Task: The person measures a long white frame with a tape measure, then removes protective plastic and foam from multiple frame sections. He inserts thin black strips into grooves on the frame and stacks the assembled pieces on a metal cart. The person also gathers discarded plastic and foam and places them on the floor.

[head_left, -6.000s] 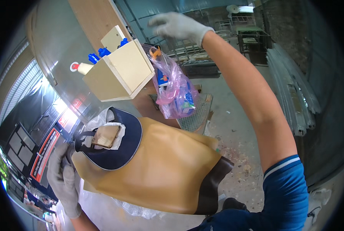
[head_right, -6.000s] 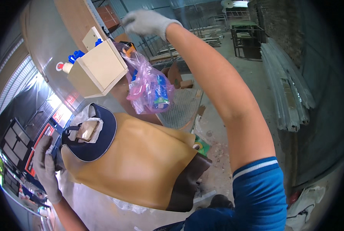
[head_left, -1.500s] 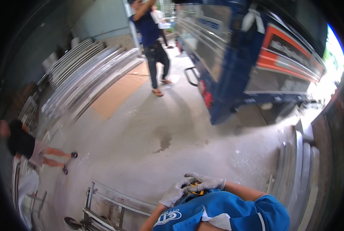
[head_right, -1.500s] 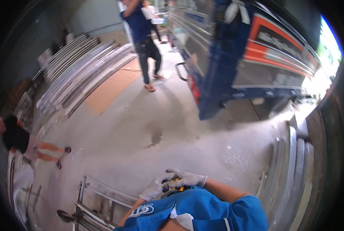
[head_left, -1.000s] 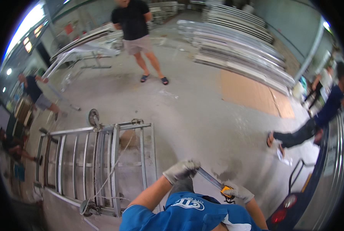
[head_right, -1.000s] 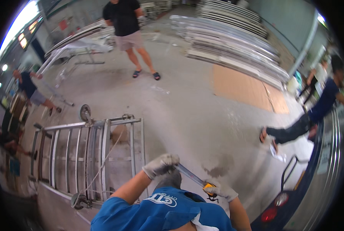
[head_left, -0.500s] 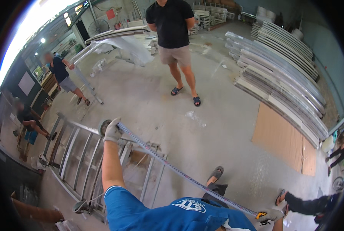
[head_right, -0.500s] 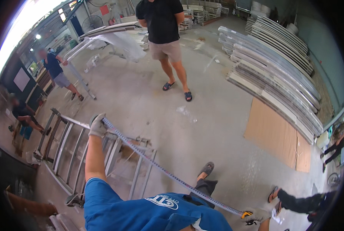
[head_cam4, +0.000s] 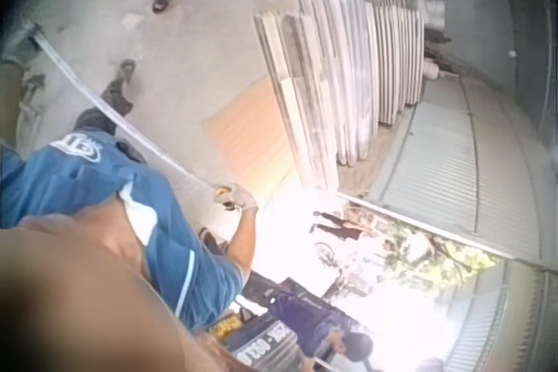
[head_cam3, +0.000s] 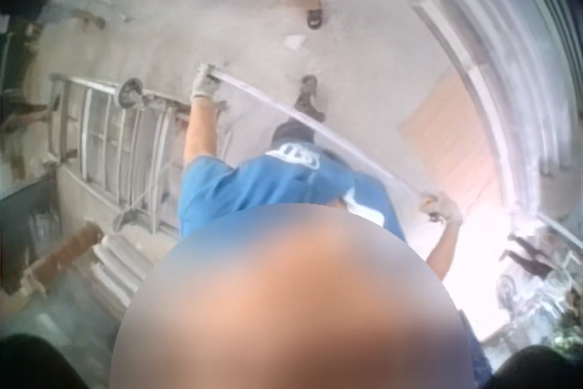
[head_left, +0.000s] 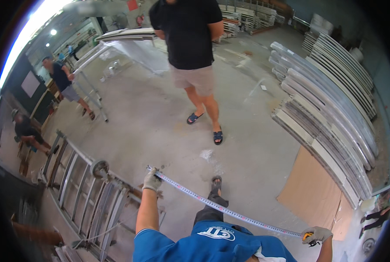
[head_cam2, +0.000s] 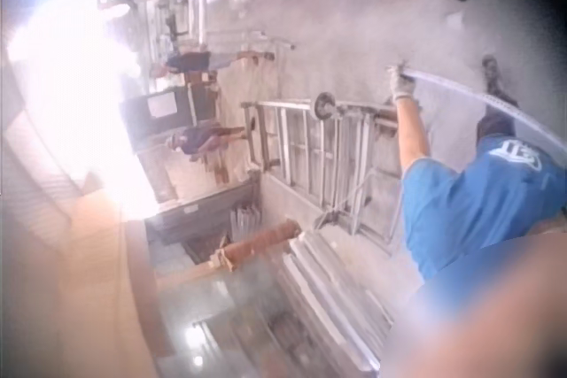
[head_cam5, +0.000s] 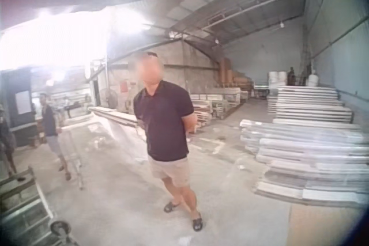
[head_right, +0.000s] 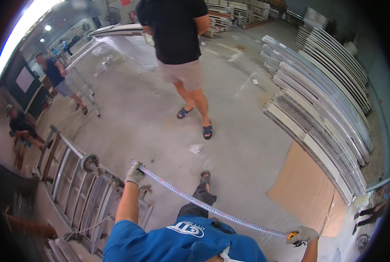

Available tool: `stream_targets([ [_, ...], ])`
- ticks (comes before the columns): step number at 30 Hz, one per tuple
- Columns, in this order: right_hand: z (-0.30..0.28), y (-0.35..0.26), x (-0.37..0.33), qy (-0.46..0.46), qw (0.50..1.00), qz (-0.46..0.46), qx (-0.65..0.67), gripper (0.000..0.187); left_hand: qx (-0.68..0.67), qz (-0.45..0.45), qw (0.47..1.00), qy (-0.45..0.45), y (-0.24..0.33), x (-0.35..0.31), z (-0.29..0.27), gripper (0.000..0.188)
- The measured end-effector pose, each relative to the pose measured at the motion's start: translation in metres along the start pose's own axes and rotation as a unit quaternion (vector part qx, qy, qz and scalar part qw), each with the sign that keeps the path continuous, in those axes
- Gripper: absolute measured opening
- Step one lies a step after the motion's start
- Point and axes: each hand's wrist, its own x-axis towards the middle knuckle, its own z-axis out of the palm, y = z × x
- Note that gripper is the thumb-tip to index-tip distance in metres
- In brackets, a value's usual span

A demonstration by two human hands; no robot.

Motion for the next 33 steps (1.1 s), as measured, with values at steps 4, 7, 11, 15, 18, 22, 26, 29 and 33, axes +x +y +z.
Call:
stream_targets([
  [4,-0.070,-0.021,0.025,0.057,0.997,0.048,0.032,0.044,0.106,-0.085,0.986,-0.099,-0.085,0.095,0.141,0.010],
  [7,-0.096,-0.046,0.032,0.085,0.981,0.083,0.154,0.044,0.157,-0.170,0.960,-0.156,-0.166,0.129,0.284,0.014],
  [11,-0.103,-0.101,0.040,0.116,0.941,0.137,0.286,0.048,0.253,-0.233,0.904,-0.255,-0.260,0.122,0.468,0.018],
  [15,-0.136,-0.168,0.063,0.149,0.869,0.087,0.465,0.049,0.338,-0.265,0.844,-0.322,-0.331,0.114,0.610,0.021],
  [18,-0.204,-0.192,0.112,0.127,0.854,0.094,0.496,0.041,0.403,-0.277,0.790,-0.370,-0.368,0.129,0.686,0.021],
  [22,-0.336,-0.209,0.219,0.220,0.867,-0.009,0.447,0.042,0.419,-0.287,0.775,-0.376,-0.402,0.169,0.789,0.021],
  [26,-0.489,-0.250,0.289,0.192,0.904,-0.058,0.377,0.045,0.397,-0.231,0.823,-0.334,-0.385,0.217,0.878,0.022],
  [29,-0.607,-0.307,0.340,0.162,0.936,-0.077,0.304,0.047,0.372,-0.140,0.868,-0.296,-0.340,0.270,0.941,0.023],
  [33,-0.735,-0.391,0.411,0.095,0.947,-0.119,0.284,0.046,0.324,0.026,0.916,-0.235,-0.251,0.351,1.010,0.025],
])
